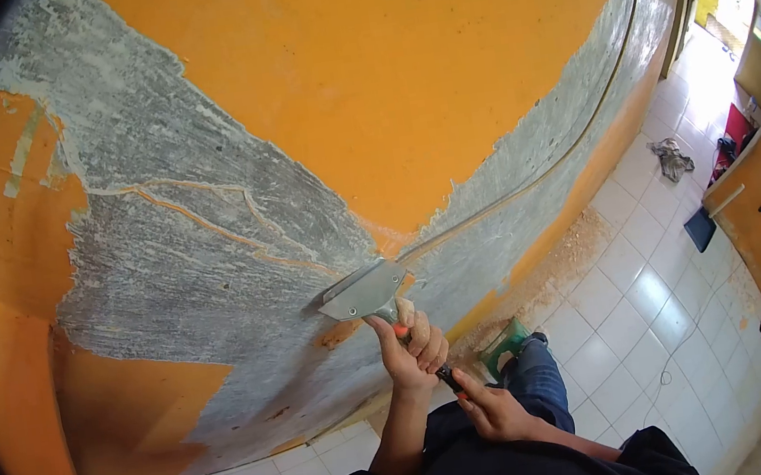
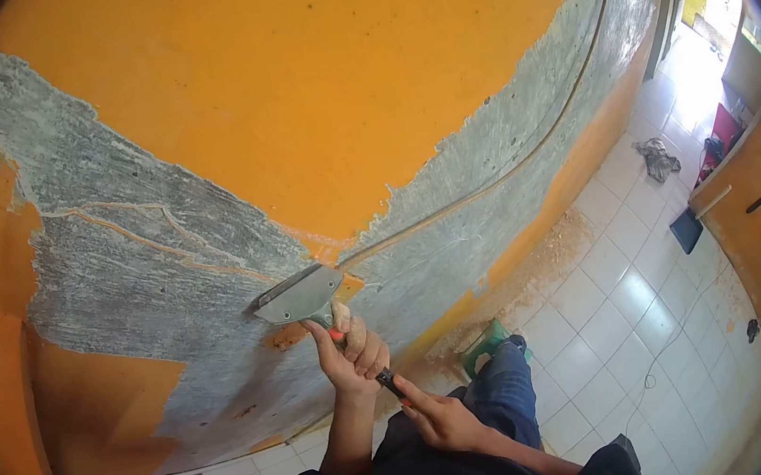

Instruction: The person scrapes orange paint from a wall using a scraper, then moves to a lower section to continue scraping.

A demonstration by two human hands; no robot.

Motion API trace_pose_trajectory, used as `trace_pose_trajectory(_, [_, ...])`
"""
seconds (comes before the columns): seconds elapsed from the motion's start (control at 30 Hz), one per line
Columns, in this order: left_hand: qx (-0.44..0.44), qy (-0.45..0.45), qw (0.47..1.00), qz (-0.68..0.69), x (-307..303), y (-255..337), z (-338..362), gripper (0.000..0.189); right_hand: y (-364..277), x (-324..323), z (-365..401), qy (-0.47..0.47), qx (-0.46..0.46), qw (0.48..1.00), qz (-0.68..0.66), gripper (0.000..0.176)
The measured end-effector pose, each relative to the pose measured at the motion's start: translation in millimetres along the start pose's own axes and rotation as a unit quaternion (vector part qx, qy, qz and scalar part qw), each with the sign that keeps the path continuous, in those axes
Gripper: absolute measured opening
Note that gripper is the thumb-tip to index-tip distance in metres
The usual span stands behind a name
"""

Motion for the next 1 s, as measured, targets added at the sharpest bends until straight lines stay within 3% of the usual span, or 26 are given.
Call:
trace_pose_trajectory(0.1, [0.003,-0.002,1.000,-0.003,5,2,-1,0.050,-2,-2,-1,-0.026,0.042,0.999,-0.020,0.058])
trace_pose_trajectory(0.27, [0.000,-0.019,1.000,0.015,1,0,-2,0.051,0,-3,-1,0.002,-0.010,1.000,0.000,0.059])
trace_pose_trajectory(0.37, [0.006,-0.006,1.000,0.008,8,5,-4,0.051,-5,-7,-7,-0.035,0.035,0.999,-0.001,0.059])
trace_pose_trajectory(0.47, [-0.002,-0.024,1.000,0.019,2,1,-3,0.050,2,-2,0,0.012,-0.024,1.000,0.013,0.059])
trace_pose_trajectory(0.57, [0.008,-0.046,0.999,0.023,15,8,-8,0.050,-6,-9,-10,-0.014,0.002,1.000,0.008,0.059])
trace_pose_trajectory(0.77, [0.003,-0.001,1.000,0.024,4,-4,-2,0.049,-5,-13,-2,-0.002,-0.004,1.000,-0.009,0.057])
trace_pose_trajectory(0.87, [0.006,0.029,1.000,0.004,12,0,-2,0.049,-6,-12,-2,-0.023,0.043,0.999,-0.024,0.057])
trace_pose_trajectory(1.0, [0.007,0.003,1.000,0.011,11,-1,-5,0.050,-2,-13,-3,-0.017,0.026,0.999,-0.017,0.057])
Point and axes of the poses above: each hand's wrist, its own z-axis away from the middle knuckle, its own x-axis out of the palm, y = z × x, the point moved 2 cm from there along -z, towards the middle knuckle, and after that the axes turned 14 degrees about -x, right-handed, at the moved point
